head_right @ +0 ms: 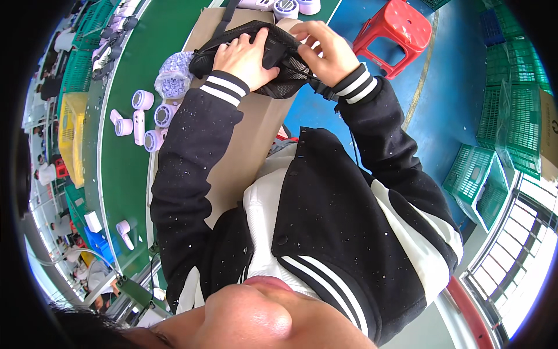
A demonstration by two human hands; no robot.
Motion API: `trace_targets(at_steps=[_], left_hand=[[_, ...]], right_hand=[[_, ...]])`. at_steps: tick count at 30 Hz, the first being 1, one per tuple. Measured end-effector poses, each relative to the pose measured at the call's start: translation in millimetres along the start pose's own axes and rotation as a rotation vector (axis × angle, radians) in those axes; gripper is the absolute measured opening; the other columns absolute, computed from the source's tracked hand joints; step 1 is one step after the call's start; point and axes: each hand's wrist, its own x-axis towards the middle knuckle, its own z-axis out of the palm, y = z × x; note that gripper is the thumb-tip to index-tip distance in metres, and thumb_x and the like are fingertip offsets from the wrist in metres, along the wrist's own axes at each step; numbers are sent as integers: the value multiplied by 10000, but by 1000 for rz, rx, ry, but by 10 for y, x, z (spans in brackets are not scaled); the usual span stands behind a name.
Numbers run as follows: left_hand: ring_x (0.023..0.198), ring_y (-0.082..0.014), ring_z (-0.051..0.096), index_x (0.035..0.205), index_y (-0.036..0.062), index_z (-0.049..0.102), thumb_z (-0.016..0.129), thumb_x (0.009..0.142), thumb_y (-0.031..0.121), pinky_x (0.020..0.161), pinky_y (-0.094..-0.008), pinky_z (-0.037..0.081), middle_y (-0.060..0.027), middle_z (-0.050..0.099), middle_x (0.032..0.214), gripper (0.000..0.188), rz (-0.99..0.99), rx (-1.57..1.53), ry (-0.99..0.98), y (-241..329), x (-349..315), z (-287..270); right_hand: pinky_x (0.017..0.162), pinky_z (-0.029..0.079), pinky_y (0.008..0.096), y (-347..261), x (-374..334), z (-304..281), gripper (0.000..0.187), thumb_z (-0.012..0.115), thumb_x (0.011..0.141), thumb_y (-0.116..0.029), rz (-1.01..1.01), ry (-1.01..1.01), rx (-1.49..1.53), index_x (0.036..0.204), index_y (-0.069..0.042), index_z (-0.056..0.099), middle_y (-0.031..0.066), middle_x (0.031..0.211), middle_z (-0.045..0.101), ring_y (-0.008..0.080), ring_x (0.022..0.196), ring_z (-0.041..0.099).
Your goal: Assembling handheld electronic fans by attaching circular guards to the fan bodies and testing them at a production station.
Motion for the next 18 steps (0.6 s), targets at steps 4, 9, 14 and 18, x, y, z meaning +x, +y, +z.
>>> trace_targets(at_steps=[4,9,14,18], left_hand=[[928,-296,596,1272,125,471,720,684,369,766,-420,434,-167,566,1059,684,18,-57,78,-45,-39,-110],[927,-294,587,1281,140,467,720,671,313,773,-411,432,-139,547,1089,682,44,-139,238,-92,-162,-230],[938,-293,573,1292,160,457,734,658,281,778,-406,432,-114,524,1117,703,78,-230,325,-127,-284,-262],[949,-293,565,1299,170,449,748,652,273,784,-406,433,-103,509,1136,720,84,-289,338,-155,-323,-265]], right_hand=[[840,477,273,44,-16,56,365,546,918,-92,-9,-24,208,1275,-32,499,131,1136,543,210,1030,558],[919,449,298,-60,30,161,432,474,981,-277,160,-76,665,1319,-10,453,176,1212,516,265,1128,533],[970,416,330,-139,139,287,595,412,985,-452,447,-183,1058,1356,13,399,210,1264,471,302,1168,503],[981,400,357,-126,274,374,685,402,964,-524,548,-239,1179,1369,28,372,221,1277,445,305,1148,495]])
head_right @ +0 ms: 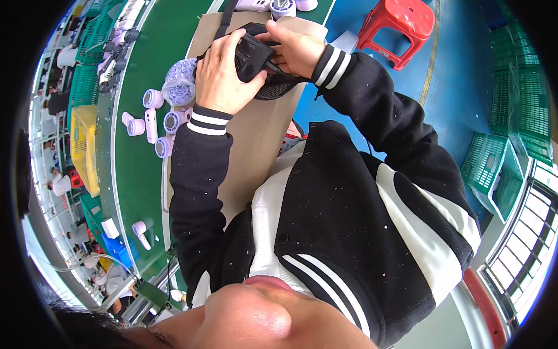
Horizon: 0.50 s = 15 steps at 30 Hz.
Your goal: Assembling handheld electronic fans by attaching circular guards to the fan bodies and testing them at a production station.
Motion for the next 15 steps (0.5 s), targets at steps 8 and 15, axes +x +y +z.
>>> trace_targets(at_steps=[8,15], left_hand=[[963,-291,558,1319,178,432,764,656,282,798,-407,439,-101,495,1159,749,0,-35,4,-28,-29,9],[991,-288,545,1337,165,419,768,664,299,811,-402,434,-102,480,1197,770,54,-82,39,-26,-65,62]], right_hand=[[939,418,375,-2,123,-1,700,443,944,-534,33,-82,35,1368,19,377,212,1272,433,263,1065,503],[895,453,326,22,45,-21,635,452,956,-473,-81,-139,-131,1367,6,387,196,1241,469,256,1045,527]])
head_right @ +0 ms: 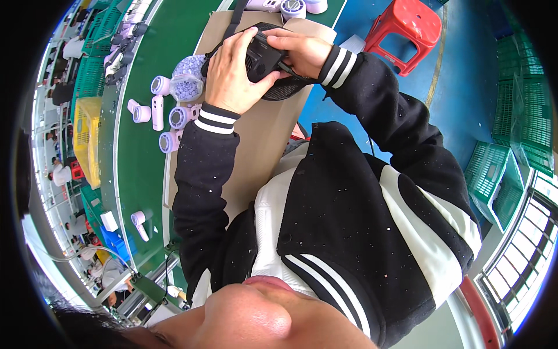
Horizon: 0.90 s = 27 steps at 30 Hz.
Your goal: Assembling handheld electronic fans by attaching circular guards to the fan bodies and testing them at a production station.
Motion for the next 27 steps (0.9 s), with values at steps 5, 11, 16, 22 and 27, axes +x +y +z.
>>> trace_targets(at_steps=[5,11,16,22,27], left_hand=[[1019,-288,534,1370,152,394,771,674,317,836,-408,421,-105,456,1257,808,76,-33,53,39,-99,-11],[1039,-285,529,1406,137,360,766,692,345,860,-411,401,-106,446,1300,848,100,-28,49,224,-484,-391],[1034,-281,534,1422,125,340,763,699,367,856,-404,395,-110,482,1268,872,103,-1,25,308,-722,-590],[1007,-275,544,1429,109,323,761,700,371,835,-387,394,-114,528,1209,890,72,15,-15,352,-840,-620],[982,-272,551,1426,92,320,758,702,358,810,-378,398,-119,535,1190,887,62,14,-3,429,-921,-679]], right_hand=[[849,481,316,60,-69,58,588,466,959,-426,42,-51,90,1373,-16,387,181,1220,496,257,1019,542],[802,505,300,75,-419,501,578,486,952,-411,-39,-64,17,1383,-41,379,173,1235,499,257,1017,546],[808,501,270,75,-634,759,601,489,955,-384,-14,-61,1,1417,-25,349,174,1225,508,245,1022,554],[852,525,311,218,-692,778,526,484,980,-353,-20,-74,7,1396,-46,389,162,1236,523,247,1050,561],[840,506,289,206,-784,908,500,473,995,-300,-35,-50,-13,1391,-6,389,165,1207,541,228,1019,561]])
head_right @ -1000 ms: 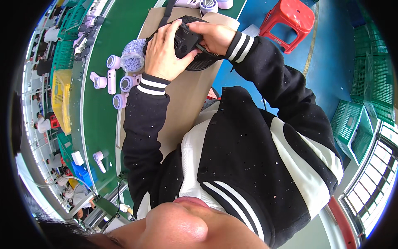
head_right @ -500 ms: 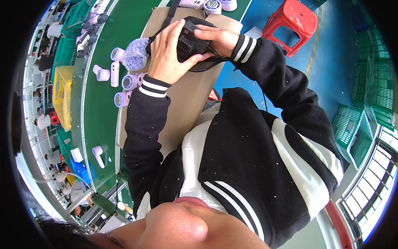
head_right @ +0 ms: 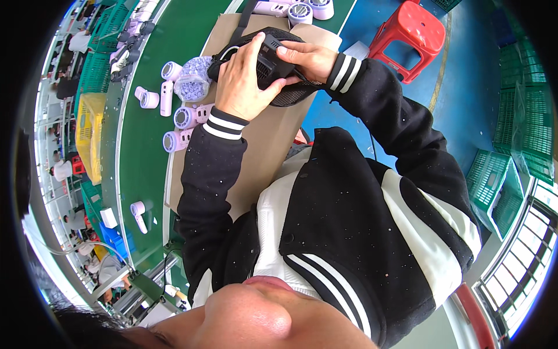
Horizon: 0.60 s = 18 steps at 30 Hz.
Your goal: Assembling handheld electronic fans by attaching circular guards to the fan bodies and testing them at a production station.
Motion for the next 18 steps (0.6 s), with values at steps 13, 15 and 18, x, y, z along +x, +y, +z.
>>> trace_targets(at_steps=[13,15,18], left_hand=[[952,-284,547,1412,55,331,745,692,378,787,-387,403,-145,529,1162,891,-65,78,-25,115,-155,1],[971,-295,535,1410,53,334,730,700,374,808,-395,398,-157,517,1175,875,-104,90,-81,136,-211,15],[1005,-310,517,1407,52,338,715,709,367,835,-410,390,-171,502,1192,854,-108,102,-93,135,-263,-37]], right_hand=[[730,509,260,61,-56,163,459,430,1015,-285,66,102,-43,1372,3,414,156,1166,569,193,908,596],[682,513,259,32,-76,180,451,415,1019,-292,169,188,-251,1368,-7,422,158,1140,582,196,856,607],[641,515,256,46,-82,224,444,402,1021,-300,212,254,-396,1364,-20,430,154,1113,594,194,808,613]])
